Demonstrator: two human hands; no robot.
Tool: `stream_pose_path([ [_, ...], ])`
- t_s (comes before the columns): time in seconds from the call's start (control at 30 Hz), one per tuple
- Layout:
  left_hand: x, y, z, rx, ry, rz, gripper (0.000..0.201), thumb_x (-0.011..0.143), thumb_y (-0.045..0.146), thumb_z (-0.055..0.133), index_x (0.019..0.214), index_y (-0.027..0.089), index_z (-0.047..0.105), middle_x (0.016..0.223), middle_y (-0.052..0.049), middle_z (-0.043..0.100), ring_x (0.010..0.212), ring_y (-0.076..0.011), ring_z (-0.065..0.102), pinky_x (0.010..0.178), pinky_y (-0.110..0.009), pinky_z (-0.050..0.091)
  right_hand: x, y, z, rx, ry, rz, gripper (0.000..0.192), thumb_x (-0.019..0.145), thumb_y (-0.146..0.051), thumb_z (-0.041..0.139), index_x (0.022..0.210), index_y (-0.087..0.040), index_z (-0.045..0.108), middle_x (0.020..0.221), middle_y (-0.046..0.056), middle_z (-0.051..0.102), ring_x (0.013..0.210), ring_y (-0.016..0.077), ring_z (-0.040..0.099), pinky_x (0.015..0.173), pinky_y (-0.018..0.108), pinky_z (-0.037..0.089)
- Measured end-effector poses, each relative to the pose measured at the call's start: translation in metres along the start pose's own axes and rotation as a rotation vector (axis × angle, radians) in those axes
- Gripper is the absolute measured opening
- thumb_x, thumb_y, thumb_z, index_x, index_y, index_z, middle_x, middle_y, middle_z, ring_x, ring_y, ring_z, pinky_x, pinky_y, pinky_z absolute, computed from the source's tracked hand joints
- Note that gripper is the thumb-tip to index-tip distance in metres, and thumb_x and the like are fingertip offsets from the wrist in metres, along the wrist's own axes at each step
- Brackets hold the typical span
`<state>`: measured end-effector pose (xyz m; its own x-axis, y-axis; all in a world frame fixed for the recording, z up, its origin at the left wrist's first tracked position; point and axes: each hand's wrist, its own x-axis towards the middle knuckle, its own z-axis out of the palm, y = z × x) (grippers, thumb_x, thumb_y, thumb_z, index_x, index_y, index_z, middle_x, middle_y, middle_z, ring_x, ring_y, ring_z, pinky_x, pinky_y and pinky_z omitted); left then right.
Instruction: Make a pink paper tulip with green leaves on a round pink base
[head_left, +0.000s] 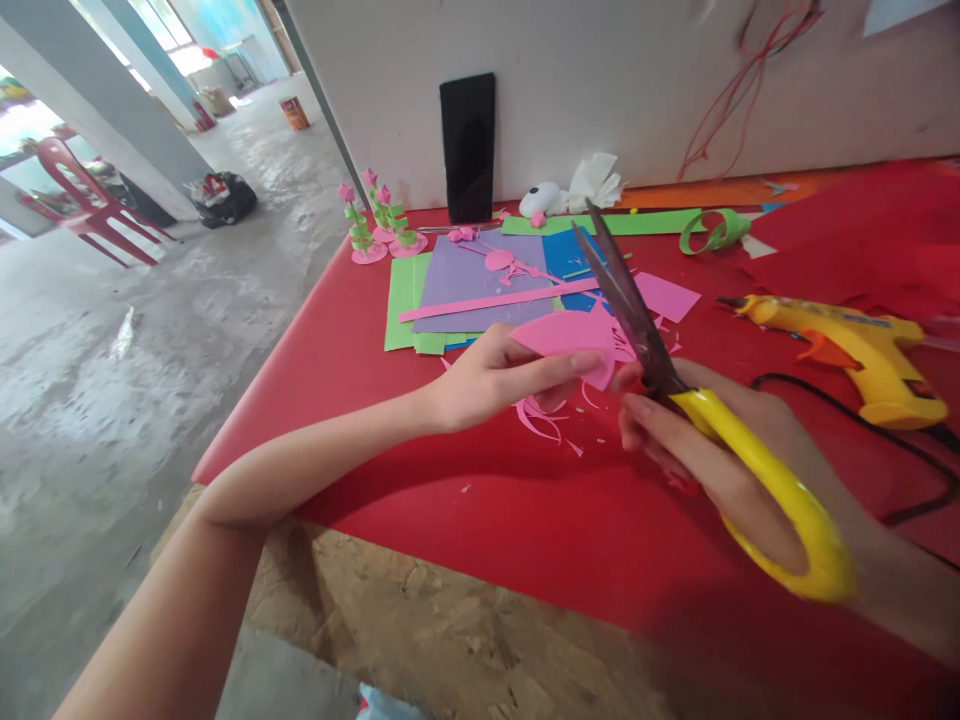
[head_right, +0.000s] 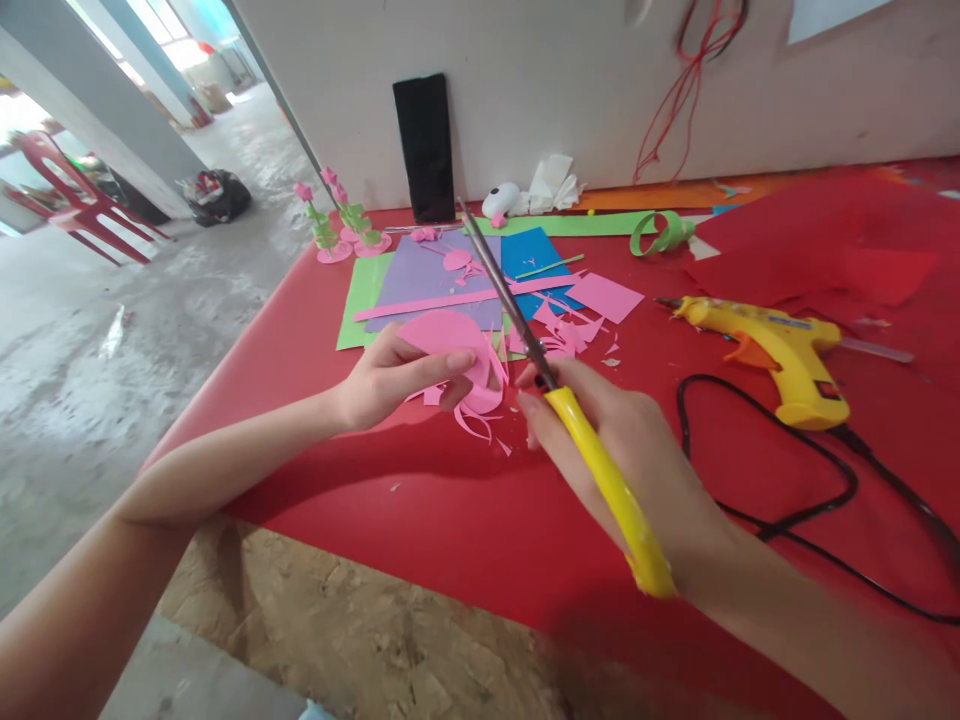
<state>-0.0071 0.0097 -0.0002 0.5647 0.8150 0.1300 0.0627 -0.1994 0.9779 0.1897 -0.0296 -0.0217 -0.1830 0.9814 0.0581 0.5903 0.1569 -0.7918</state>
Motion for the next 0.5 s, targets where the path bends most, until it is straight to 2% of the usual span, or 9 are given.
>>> stream_pose_path([
  [0.1,0.002,-0.004,0.002,-0.075,0.043,-0.007,0.038,0.081,0.049,0.063,0.07,0.012,0.065,0.048,0.004,0.049,0.048,-0.0048,0.047,0.053,-0.022,0.041,0.017,0.007,-0.008,-0.277,0.037,0.103,0.037,0.081,-0.05,0.05,0.1,-0.02,0.058,0.073,0.005,0.063,0.061,0.0145,0.057,0.055,0.024,0.039],
  [0.2,0.003,-0.008,0.003,-0.212,0.038,-0.053,0.028,0.08,0.033,0.066,0.097,0.011,0.069,0.056,0.005,0.057,0.048,-0.005,0.056,0.051,-0.019,0.045,0.03,0.014,-0.009,-0.435,0.051,0.194,0.033,0.078,-0.039,0.058,0.104,-0.018,0.059,0.067,0.006,0.061,0.06,0.0185,0.057,0.052,0.025,0.032],
  [0.37,0.004,-0.009,0.006,-0.306,0.033,-0.171,0.046,0.071,0.029,0.075,0.113,0.011,0.067,0.07,0.0,0.067,0.06,-0.0091,0.065,0.055,-0.02,0.052,0.036,0.027,-0.002,-0.497,0.029,0.151,0.035,0.076,-0.034,0.063,0.106,-0.018,0.061,0.07,0.005,0.062,0.06,0.0174,0.057,0.051,0.024,0.031],
  [0.5,0.001,-0.009,0.006,-0.218,0.016,-0.17,0.058,0.07,0.037,0.077,0.122,0.015,0.064,0.093,-0.007,0.073,0.073,-0.0106,0.067,0.063,-0.02,0.055,0.037,0.036,0.002,-0.527,0.036,0.044,0.039,0.072,-0.031,0.068,0.108,-0.015,0.062,0.085,0.007,0.067,0.074,0.0201,0.062,0.059,0.028,0.042],
])
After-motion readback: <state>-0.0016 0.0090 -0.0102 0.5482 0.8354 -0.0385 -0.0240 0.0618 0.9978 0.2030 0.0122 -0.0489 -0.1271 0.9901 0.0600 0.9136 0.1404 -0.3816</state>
